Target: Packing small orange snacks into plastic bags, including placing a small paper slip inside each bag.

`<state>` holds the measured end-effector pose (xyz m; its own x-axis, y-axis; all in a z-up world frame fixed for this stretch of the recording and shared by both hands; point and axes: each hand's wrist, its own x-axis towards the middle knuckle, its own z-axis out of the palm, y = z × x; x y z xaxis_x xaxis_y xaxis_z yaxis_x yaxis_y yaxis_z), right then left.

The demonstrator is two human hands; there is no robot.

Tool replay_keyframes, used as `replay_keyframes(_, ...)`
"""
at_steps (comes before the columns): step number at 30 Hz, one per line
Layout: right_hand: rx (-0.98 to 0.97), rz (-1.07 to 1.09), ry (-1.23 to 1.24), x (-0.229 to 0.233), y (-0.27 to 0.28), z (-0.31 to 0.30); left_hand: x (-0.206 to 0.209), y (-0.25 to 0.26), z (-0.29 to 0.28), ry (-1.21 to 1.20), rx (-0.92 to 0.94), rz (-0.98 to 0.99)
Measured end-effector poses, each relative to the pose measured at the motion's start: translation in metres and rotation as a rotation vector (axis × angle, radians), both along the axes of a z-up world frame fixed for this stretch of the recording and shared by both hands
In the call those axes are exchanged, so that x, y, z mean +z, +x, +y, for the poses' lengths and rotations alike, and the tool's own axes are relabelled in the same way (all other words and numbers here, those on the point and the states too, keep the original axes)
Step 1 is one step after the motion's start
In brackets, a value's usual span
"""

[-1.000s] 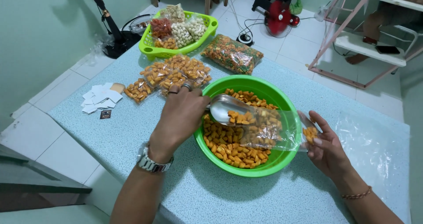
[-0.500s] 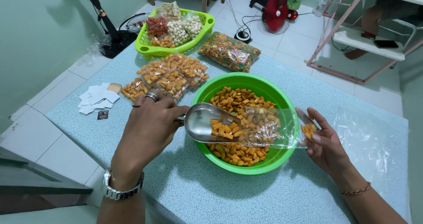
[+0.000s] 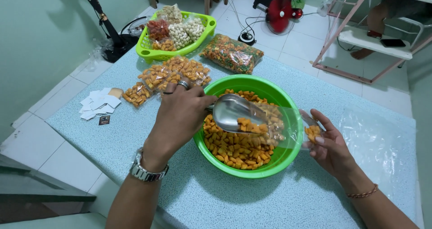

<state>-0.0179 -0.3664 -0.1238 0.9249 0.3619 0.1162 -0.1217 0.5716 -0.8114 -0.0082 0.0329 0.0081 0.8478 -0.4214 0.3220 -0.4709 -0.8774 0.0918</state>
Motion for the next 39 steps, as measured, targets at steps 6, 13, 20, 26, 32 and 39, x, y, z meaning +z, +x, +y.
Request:
replay_keyframes(6, -0.013, -0.004, 0.000, -0.007, 0.002, -0.001, 0.038, 0.017, -0.040, 0.084, -0.072, -0.028)
replay_keyframes(13, -0.079, 0.050, -0.021, -0.027, 0.003, -0.004, 0.075, 0.014, -0.061, 0.230, -0.070, -0.382)
replay_keyframes(20, -0.096, 0.135, -0.097, -0.039, 0.003, 0.003, 0.055, 0.005, -0.035, 0.214, 0.050, -0.205)
replay_keyframes(26, -0.068, 0.095, -0.006, -0.054, 0.009, 0.002, 0.047, -0.007, -0.023, 0.382, 0.173, -0.006)
replay_keyframes(32, -0.083, 0.083, -0.018, -0.071, 0.011, -0.008, 0.029, -0.003, -0.035, 0.318, 0.072, 0.163)
replay_keyframes(39, -0.126, 0.046, -0.149, -0.066, 0.014, -0.009, -0.021, 0.017, -0.016, 0.099, 0.069, 0.157)
